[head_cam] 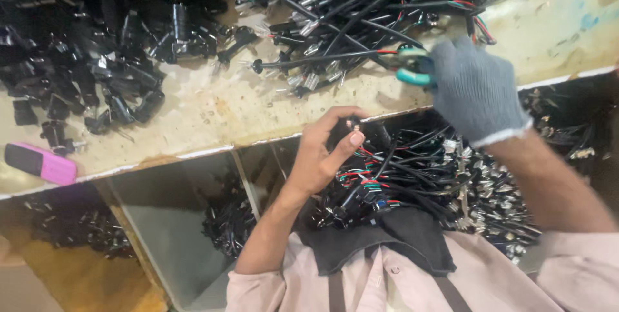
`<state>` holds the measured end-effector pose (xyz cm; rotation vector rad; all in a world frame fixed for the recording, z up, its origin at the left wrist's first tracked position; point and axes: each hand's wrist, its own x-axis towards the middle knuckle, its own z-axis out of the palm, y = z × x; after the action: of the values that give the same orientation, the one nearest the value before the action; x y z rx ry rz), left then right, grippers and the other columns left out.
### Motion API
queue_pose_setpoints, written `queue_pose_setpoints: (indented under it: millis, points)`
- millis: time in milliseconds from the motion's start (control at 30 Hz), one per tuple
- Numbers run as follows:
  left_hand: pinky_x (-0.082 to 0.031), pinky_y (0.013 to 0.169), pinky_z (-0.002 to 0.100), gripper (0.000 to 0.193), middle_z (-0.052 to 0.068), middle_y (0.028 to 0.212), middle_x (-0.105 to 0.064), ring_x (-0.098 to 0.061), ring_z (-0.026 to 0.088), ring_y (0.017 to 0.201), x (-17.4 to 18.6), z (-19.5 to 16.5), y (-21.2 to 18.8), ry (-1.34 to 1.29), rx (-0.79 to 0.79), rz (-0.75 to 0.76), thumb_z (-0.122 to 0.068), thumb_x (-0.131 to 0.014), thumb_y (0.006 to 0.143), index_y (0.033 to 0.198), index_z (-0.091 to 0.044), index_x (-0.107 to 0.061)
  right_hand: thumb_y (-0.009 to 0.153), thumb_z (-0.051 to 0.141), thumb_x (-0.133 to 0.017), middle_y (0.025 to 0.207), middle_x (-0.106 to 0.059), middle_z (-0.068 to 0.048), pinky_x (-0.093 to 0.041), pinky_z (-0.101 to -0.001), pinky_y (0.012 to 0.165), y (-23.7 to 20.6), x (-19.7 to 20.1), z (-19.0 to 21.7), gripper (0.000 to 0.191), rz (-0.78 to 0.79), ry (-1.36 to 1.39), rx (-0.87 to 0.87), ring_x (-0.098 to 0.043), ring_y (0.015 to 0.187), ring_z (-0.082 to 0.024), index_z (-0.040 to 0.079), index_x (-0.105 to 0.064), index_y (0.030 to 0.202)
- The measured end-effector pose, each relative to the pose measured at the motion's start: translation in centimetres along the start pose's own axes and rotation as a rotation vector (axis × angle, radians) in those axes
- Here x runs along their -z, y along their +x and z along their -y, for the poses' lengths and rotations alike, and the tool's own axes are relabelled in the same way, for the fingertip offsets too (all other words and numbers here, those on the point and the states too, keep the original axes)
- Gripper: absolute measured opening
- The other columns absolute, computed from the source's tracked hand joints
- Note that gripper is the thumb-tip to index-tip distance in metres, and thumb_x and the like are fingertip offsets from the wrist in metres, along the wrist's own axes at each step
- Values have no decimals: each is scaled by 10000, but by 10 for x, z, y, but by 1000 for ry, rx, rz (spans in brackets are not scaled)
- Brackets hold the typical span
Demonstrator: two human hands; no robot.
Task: The person repeatedly picks up black electrical wires with exposed colored inner conductors from a table, uses a teal-handled tool to strip the outer insulation, and places the stripped wires into a bin below. The process is continuous and repetitive throughout the clip.
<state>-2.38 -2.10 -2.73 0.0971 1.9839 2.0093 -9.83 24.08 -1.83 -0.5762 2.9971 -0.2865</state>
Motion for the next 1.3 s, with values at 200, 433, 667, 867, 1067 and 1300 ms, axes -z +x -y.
queue_pose_setpoints:
  millis: [200, 433, 667, 867, 1067, 1300]
  points:
    - [-473, 1076, 286, 411, 86, 1272, -691, -626, 140, 1193, 2, 9, -3, -131, 66, 93, -317, -600, 1075, 1364, -25, -616, 837, 143, -707, 934, -665, -185, -555, -468, 653, 19, 5, -15, 244, 217, -18, 155, -701, 787, -369, 65, -656, 1063]
    - [-477, 1086, 305, 407, 87, 1282, -695, -634, 160, 1206, 4, 11, -8, -129, 47, 63, -322, -587, 1081, 1357, -26, -624, 840, 133, -687, 903, -691, -121, -578, -452, 673, 21, 6, -24, 230, 385, -145, 198, -726, 805, -338, 101, -667, 1067]
    - [-540, 984, 306, 378, 84, 1240, -725, -684, 168, 1074, 5, 5, -7, -105, 40, 73, -300, -614, 1064, 1316, -22, -661, 917, 253, -747, 834, -692, -137, -534, -423, 615, 33, 37, 7, 223, 196, 585, -57, -669, 697, -347, 72, -689, 1033]
    - [-570, 959, 307, 315, 119, 1192, -738, -733, 216, 1070, -2, 5, 3, 41, -99, 74, -226, -612, 1078, 1313, -19, -643, 743, 251, -813, 769, -665, -66, -506, -350, 582, -15, 8, 45, 313, 72, 692, 412, -666, 659, -245, 93, -727, 999]
    - [-565, 857, 312, 297, 134, 1099, -722, -725, 247, 949, -6, 2, -7, 244, -172, -63, -158, -675, 1023, 1276, -5, -636, 847, 118, -742, 774, -639, -31, -484, -310, 553, -23, 3, 56, 122, 28, 1289, -104, -614, 618, -177, 96, -654, 929]
    - [-577, 863, 263, 289, 81, 1117, -736, -750, 182, 941, -2, 13, -13, 105, -281, 16, -196, -698, 1038, 1270, -28, -656, 881, 61, -681, 753, -605, -28, -442, -278, 532, -42, -13, 68, 73, -82, 2291, -294, -563, 594, -148, 61, -635, 938]
